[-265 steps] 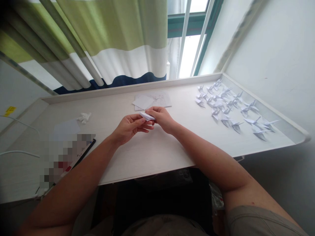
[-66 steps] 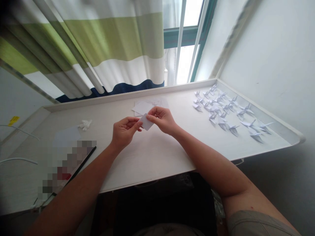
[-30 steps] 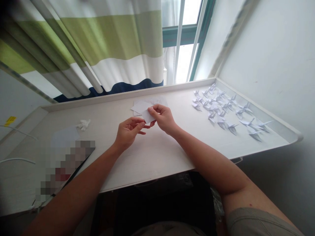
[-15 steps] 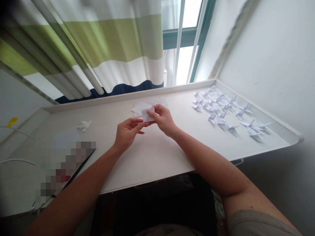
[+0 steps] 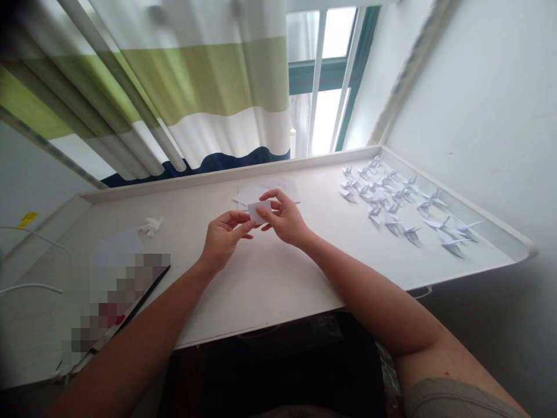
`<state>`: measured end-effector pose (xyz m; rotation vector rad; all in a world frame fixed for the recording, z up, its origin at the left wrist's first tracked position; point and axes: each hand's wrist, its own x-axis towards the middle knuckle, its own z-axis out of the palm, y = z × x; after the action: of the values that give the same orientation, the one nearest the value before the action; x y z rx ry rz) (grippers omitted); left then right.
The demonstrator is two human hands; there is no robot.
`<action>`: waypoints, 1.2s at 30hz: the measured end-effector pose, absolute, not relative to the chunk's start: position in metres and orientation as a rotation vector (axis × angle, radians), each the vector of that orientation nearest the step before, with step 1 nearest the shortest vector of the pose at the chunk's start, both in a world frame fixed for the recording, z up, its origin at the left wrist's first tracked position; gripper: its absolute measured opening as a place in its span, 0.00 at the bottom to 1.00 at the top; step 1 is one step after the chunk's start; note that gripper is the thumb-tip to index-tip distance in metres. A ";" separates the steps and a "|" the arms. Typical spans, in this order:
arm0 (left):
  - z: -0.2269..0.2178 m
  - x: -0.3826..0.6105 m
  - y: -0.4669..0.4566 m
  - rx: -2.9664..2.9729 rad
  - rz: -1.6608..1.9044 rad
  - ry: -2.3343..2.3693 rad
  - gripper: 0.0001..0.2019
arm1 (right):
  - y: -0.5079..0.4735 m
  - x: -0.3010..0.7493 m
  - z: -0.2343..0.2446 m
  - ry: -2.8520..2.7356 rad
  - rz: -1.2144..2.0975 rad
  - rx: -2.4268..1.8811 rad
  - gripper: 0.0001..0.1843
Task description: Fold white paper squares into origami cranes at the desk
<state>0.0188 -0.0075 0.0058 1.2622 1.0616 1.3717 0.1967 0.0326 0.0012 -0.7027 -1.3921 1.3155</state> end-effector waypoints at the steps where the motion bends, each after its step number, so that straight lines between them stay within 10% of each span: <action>1: 0.006 0.019 -0.007 1.277 1.378 1.061 0.17 | 0.033 0.197 0.001 -1.413 1.300 -0.703 0.27; 36: 0.002 0.014 -0.008 1.490 1.141 1.064 0.19 | 0.031 0.201 0.001 -1.664 0.956 -0.743 0.16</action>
<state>0.0141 -0.0078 0.0017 1.4900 1.0640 1.1407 0.2014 0.0311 0.0013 -0.7425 -1.6640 0.9563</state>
